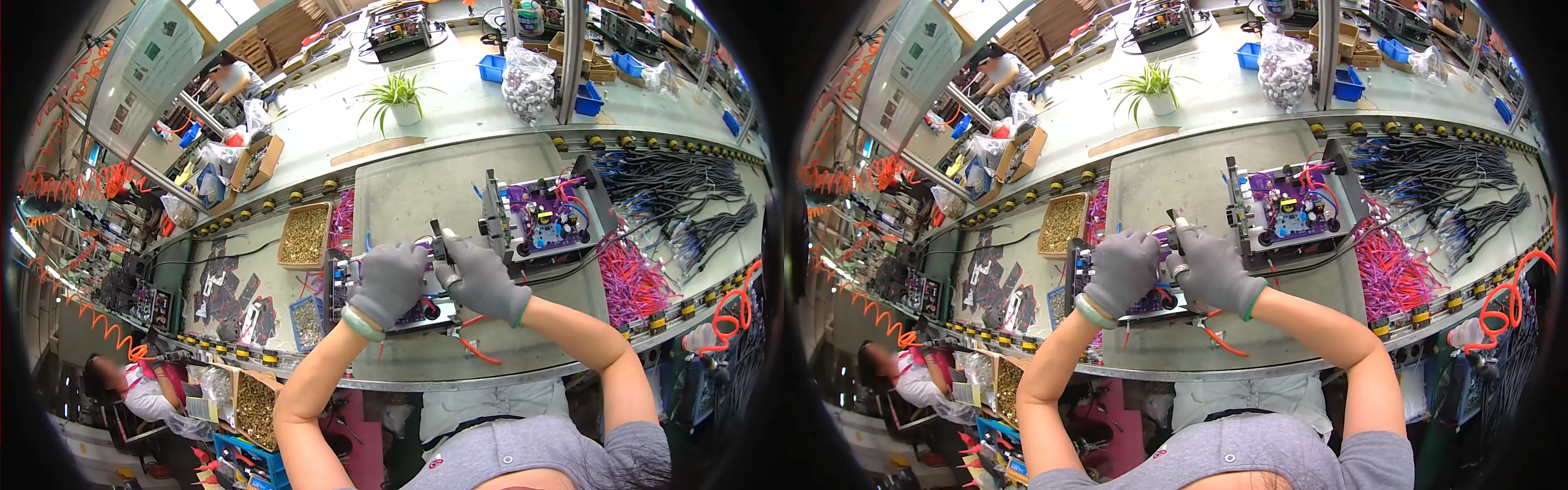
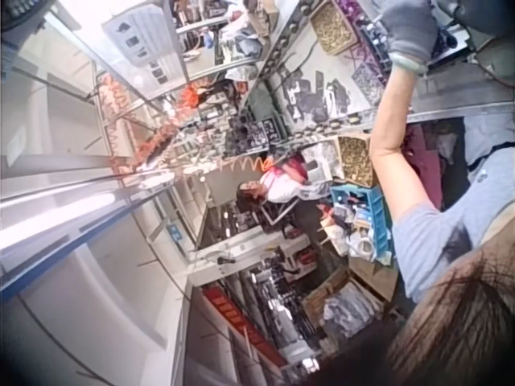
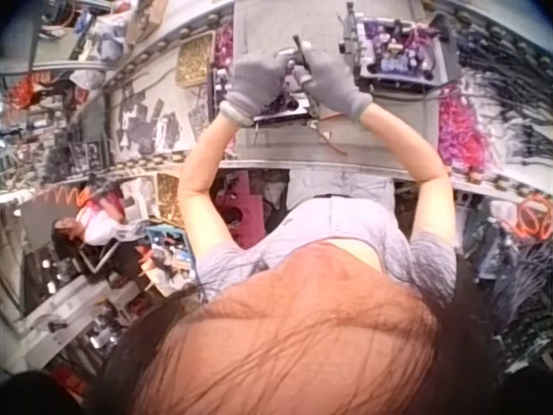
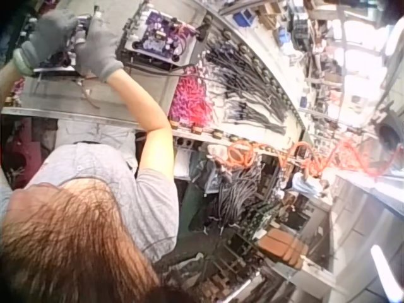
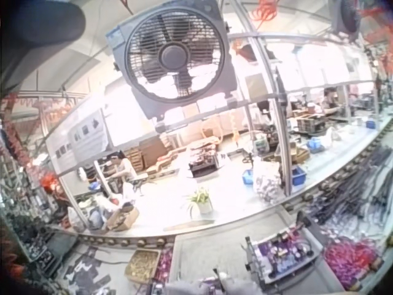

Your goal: The person assembles electronic devices at a factory workstation. They connect wires to circuit boards, use a pneumatic screwdriver to secure components, and handle various small parts and tools. The person works on multiple units, moving them between assembly stages.

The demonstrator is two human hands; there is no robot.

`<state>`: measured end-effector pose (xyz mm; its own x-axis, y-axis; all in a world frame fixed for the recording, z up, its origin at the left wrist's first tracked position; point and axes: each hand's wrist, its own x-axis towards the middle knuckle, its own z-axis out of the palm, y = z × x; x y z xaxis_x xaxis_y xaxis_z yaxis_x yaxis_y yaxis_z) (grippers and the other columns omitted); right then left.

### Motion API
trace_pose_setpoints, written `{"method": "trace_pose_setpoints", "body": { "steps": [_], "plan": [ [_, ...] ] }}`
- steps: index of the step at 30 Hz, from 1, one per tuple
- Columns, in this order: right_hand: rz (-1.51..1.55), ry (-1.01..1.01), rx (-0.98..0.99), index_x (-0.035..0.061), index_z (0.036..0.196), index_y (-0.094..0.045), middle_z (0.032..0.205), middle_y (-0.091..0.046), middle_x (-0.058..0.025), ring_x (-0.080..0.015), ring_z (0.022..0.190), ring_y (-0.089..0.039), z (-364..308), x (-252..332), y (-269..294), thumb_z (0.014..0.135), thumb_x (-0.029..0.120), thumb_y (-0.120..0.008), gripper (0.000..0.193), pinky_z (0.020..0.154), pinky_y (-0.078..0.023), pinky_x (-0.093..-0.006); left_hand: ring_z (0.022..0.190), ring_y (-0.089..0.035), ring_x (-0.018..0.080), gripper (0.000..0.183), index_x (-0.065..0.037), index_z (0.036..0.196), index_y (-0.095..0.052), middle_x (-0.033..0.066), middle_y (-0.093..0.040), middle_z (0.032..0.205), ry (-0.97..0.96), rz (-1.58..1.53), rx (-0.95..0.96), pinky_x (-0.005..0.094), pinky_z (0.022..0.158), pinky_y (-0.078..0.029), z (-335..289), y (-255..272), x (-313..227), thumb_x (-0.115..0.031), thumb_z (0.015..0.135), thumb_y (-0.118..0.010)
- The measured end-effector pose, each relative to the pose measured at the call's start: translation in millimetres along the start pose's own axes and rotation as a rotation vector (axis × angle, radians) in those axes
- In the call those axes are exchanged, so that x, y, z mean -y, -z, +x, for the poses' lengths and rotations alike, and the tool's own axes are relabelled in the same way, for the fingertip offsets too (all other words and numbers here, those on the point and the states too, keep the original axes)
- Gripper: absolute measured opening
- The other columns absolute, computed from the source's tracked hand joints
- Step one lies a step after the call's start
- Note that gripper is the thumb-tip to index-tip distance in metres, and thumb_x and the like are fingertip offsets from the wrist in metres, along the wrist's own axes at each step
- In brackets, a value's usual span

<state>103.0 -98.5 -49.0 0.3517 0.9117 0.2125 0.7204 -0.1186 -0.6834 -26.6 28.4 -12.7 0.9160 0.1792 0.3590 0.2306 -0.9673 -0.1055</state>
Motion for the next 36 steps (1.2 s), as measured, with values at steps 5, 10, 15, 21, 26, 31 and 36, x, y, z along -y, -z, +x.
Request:
{"method": "trace_pose_setpoints", "body": {
  "steps": [5,10,15,21,26,31,36],
  "plan": [
    [-0.010,0.007,-0.014,-0.0069,0.136,-0.040,0.107,-0.063,-0.0235,-0.0396,0.091,-0.065,-0.1,3.6,-2.1,0.090,0.024,-0.058,0.058,0.078,-0.052,-0.0472,0.068,-0.063,0.0269,0.009,-0.010,0.073,-0.059,0.0068,-0.061,0.071,-0.021,0.093,-0.016,0.0402,0.058,-0.050,-0.5,-1.1,-5.2,-0.017,0.077,-0.065],
    [0.053,-0.006,0.002,-0.0042,0.135,-0.042,0.107,-0.065,-0.0223,-0.0376,0.092,-0.066,0.1,5.4,9.7,0.090,0.022,-0.061,0.055,0.078,-0.052,-0.0449,0.076,-0.067,0.0295,0.021,-0.008,0.081,-0.067,0.0108,-0.067,0.079,0.326,-0.044,0.315,0.0421,0.067,-0.053,5.1,23.0,-6.2,-0.029,0.082,-0.066],
    [0.033,-0.015,-0.009,-0.0032,0.132,-0.046,0.105,-0.066,-0.0213,-0.0366,0.090,-0.067,0.2,12.5,8.8,0.090,0.024,-0.062,0.053,0.078,-0.053,-0.0439,0.081,-0.069,0.0318,0.025,-0.011,0.089,-0.073,0.0126,-0.070,0.083,0.419,-0.089,0.470,0.0433,0.073,-0.054,8.5,32.7,2.0,-0.033,0.084,-0.063],
    [0.030,0.021,-0.048,-0.0008,0.112,-0.052,0.101,-0.062,-0.0237,-0.0387,0.101,-0.062,1.8,3.6,7.7,0.083,0.023,-0.063,0.038,0.085,-0.050,-0.0452,0.076,-0.067,0.0351,0.032,-0.009,0.083,-0.071,0.0150,-0.067,0.076,0.334,-0.045,0.329,0.0463,0.068,-0.051,14.6,5.9,-5.8,-0.040,0.084,-0.064],
    [0.187,0.034,-0.068,-0.0060,0.131,-0.042,0.105,-0.061,-0.0282,-0.0439,0.098,-0.061,-9.5,11.7,12.3,0.085,0.027,-0.062,0.060,0.086,-0.048,-0.0480,0.057,-0.058,0.0340,0.029,-0.003,0.068,-0.060,0.0171,-0.058,0.062,0.273,-0.145,0.080,0.0422,0.054,-0.043,-6.7,2.2,-1.8,-0.029,0.075,-0.072],
    [0.548,0.017,0.344,0.0033,0.132,-0.050,0.099,-0.068,-0.0160,-0.0303,0.085,-0.066,-72.3,-47.6,62.3,0.098,0.038,-0.049,0.049,0.071,-0.052,-0.0432,0.054,-0.058,0.0221,0.017,0.000,0.074,-0.063,0.0116,-0.061,0.062,0.381,-0.413,0.102,0.0349,0.056,-0.046,-7.4,0.6,2.4,-0.015,0.079,-0.070],
    [0.438,-0.344,0.452,-0.0022,0.094,-0.064,0.079,-0.065,-0.0089,-0.0164,0.073,-0.059,-157.6,-205.9,120.5,0.097,0.039,-0.047,0.045,0.068,-0.050,-0.0359,0.060,-0.054,0.0120,0.011,0.001,0.076,-0.062,0.0048,-0.058,0.064,0.423,-0.470,-0.011,0.0297,0.059,-0.046,-20.6,-4.5,-2.2,-0.007,0.082,-0.065]
  ]
}}
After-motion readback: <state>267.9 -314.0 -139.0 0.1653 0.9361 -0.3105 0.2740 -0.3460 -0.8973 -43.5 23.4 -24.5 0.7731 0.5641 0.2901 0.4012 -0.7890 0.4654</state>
